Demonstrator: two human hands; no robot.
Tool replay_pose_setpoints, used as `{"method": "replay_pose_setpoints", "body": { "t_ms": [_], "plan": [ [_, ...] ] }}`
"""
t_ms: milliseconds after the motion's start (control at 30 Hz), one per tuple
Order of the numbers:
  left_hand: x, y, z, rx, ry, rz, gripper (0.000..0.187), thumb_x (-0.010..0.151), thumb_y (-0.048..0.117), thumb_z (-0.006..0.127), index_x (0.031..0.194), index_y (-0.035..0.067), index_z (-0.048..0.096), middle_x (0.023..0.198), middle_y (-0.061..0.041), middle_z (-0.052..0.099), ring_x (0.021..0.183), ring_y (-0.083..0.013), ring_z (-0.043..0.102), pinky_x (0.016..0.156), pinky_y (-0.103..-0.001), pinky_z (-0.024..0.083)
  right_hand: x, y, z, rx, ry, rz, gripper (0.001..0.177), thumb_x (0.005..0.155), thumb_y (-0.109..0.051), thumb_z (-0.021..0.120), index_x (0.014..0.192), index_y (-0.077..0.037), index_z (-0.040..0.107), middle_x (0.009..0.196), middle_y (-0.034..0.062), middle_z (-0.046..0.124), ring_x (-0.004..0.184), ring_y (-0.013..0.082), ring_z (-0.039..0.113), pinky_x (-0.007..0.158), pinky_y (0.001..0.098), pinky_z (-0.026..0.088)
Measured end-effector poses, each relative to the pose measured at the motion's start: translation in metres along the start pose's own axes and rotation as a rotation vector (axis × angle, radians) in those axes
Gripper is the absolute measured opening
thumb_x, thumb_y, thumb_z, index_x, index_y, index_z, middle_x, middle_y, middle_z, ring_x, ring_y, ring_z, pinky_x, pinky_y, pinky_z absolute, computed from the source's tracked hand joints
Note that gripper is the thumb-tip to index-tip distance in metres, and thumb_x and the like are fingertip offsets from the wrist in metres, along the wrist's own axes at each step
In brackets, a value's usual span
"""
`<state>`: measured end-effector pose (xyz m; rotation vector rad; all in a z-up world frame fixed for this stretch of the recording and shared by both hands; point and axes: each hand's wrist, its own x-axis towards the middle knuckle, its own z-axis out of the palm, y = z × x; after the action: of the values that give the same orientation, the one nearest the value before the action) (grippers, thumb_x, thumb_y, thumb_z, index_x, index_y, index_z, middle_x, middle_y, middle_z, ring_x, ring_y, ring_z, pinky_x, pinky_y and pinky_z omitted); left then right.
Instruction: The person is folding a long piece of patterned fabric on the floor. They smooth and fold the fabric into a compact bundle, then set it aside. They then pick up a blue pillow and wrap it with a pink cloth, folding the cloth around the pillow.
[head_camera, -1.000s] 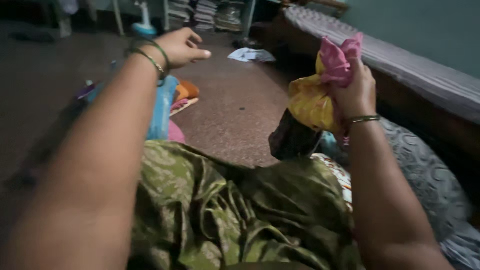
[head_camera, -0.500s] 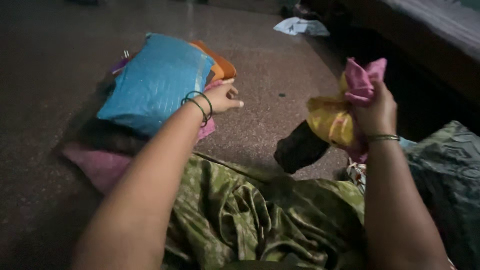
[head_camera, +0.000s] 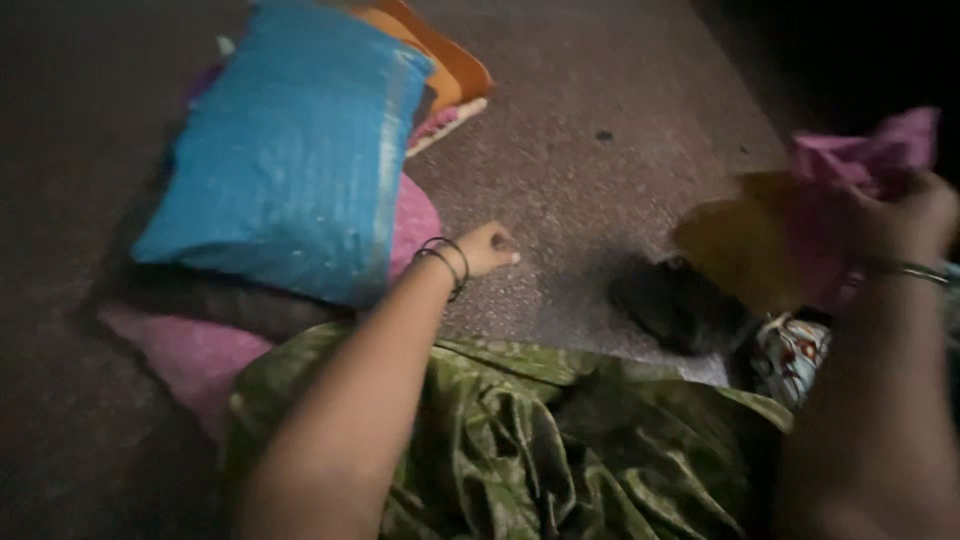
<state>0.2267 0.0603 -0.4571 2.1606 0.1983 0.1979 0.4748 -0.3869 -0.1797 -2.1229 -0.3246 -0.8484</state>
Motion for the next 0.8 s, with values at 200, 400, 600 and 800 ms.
{"method": "replay_pose_setpoints", "body": {
  "t_ms": [200,400,600,800],
  "plan": [
    [-0.020,0.025,-0.021,0.285,-0.049,-0.121,0.065,0.083,0.034,0.082,0.136,0.006,0.056,0.130,-0.024,0.064,0.121,-0.0407,0.061,0.101,-0.047,0.050,-0.108,-0.017,0.080,-0.024,-0.511,0.037,0.025,0.087,-0.012,0.083,0.111,-0.003,0.078,0.104,0.0141,0.078,0.093,0.0229,0.075,0.083,0.0363,0.059],
    [-0.039,0.109,-0.024,0.008,-0.093,-0.235,0.079,0.079,0.046,0.078,0.144,0.012,0.048,0.130,-0.020,0.066,0.117,-0.0310,0.067,0.099,-0.043,0.053,-0.141,-0.109,0.070,0.187,-0.838,0.091,0.028,0.087,-0.018,0.080,0.113,-0.008,0.077,0.108,0.0076,0.078,0.098,0.0165,0.074,0.088,0.0301,0.059],
    [-0.050,0.139,-0.016,-0.405,-0.019,-0.033,0.064,0.088,0.051,0.078,0.128,0.004,0.067,0.122,-0.014,0.075,0.111,-0.0214,0.069,0.097,-0.035,0.052,-0.164,-0.140,0.073,0.584,-1.142,0.008,0.032,0.092,-0.011,0.074,0.122,-0.004,0.071,0.120,0.0051,0.073,0.109,0.0141,0.069,0.096,0.0300,0.057],
    [-0.042,0.118,-0.021,-0.392,0.197,0.023,0.038,0.102,0.036,0.060,0.115,0.002,0.071,0.101,-0.002,0.075,0.094,-0.0107,0.067,0.087,-0.029,0.053,-0.170,-0.121,0.084,0.510,-1.196,0.108,0.038,0.091,-0.010,0.073,0.128,-0.003,0.067,0.122,0.0065,0.073,0.110,0.0141,0.070,0.095,0.0301,0.057]
  ]
}}
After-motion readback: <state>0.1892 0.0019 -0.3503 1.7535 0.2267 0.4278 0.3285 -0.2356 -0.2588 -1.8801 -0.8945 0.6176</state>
